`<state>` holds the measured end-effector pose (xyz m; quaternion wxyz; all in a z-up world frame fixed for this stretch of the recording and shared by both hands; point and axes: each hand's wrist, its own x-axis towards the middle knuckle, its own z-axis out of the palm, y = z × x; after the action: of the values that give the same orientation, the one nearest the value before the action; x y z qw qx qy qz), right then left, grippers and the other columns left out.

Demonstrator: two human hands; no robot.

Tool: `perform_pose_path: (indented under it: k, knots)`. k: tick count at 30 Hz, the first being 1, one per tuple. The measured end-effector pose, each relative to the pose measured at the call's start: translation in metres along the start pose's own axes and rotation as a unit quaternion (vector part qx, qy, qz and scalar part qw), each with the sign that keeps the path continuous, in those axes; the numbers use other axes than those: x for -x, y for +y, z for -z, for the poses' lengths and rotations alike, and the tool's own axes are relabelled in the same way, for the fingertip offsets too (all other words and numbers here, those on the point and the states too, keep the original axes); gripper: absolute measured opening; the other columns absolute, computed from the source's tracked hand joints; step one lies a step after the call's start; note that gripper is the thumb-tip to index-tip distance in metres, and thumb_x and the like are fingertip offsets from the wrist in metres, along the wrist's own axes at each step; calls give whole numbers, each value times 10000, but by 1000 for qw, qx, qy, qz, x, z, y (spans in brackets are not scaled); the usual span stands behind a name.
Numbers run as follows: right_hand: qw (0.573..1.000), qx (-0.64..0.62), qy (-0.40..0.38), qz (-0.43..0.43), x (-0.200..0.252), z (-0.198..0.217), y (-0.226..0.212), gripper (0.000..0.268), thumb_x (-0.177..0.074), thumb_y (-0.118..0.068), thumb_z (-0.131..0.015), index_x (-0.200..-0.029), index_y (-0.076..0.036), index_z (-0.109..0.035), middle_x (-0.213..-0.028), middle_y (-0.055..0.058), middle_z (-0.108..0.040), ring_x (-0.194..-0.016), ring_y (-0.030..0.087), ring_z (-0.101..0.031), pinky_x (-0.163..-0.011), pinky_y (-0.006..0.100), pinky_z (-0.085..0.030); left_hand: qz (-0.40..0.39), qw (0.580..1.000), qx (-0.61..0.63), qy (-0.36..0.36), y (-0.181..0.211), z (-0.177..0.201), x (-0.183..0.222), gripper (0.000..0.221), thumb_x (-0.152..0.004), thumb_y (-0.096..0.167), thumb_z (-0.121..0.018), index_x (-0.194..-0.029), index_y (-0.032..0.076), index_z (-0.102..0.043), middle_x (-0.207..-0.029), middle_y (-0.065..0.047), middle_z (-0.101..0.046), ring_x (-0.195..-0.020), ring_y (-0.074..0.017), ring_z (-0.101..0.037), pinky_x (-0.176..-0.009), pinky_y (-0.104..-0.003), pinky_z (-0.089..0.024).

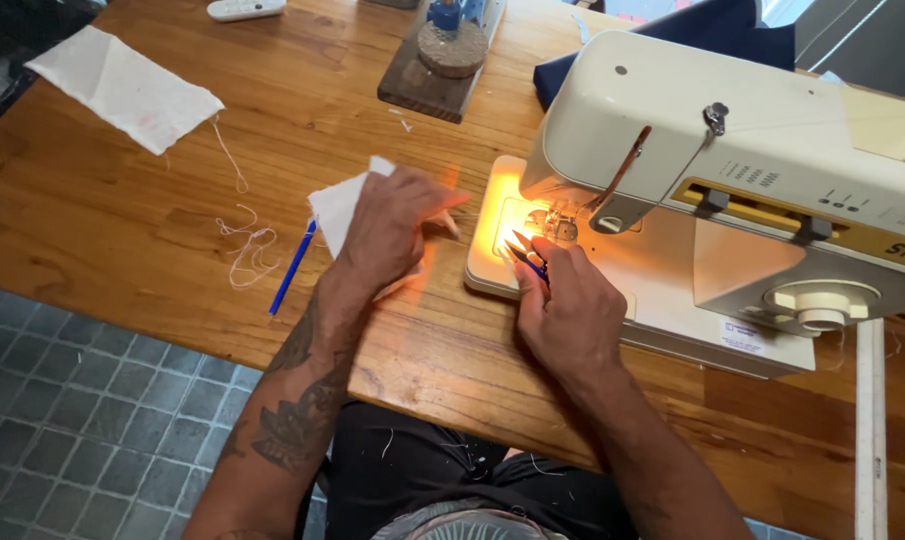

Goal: Sewing a piece of white fabric using a sewing machine and trimming threads with snips

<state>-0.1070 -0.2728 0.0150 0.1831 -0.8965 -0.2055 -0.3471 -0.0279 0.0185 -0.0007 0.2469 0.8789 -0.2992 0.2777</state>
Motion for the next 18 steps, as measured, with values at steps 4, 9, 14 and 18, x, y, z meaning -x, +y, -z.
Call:
perform_pose_path:
  k: [4, 9, 14, 18]
  knots:
    - [999, -32, 9, 7, -2, 3, -2, 327, -1166, -364, -749, -1362, -108, -802, -882, 24, -607, -782, 318, -768, -694, 420, -633, 50, 987, 131, -84, 7, 13, 3, 778, -894, -42, -587, -1581, 305, -700, -1029, 54, -823, -1143, -268, -762, -1009, -442, -480]
    - [998, -62, -2, -2, -3, 7, -6, 329, -1156, -370, -755, -1356, -113, -805, -878, 37, -624, -788, 329, -773, -691, 429, -638, 82, 901, 350, -241, 17, 32, -9, 419, -846, -5, -662, -1200, 158, -815, -1019, -138, -885, -1086, -430, -840, -1078, -576, -564]
    - [995, -97, -3, -4, -7, 16, -14, 318, -1149, -321, -773, -1338, -68, -810, -859, 69, -636, -745, 347, -765, -663, 427, -631, 119, 816, 451, -341, 14, 45, -22, 382, -845, 58, -711, -1126, 161, -950, -991, -57, -874, -995, -209, -812, -1010, -399, -629]
    - [988, -150, 15, -13, -10, 24, -22, 290, -1134, -276, -775, -1329, -64, -801, -860, 62, -642, -705, 318, -750, -640, 400, -617, 231, 672, 631, -310, 24, 41, -24, 410, -972, 179, -696, -1260, -32, -899, -931, -77, -888, -826, -112, -834, -726, -272, -665]
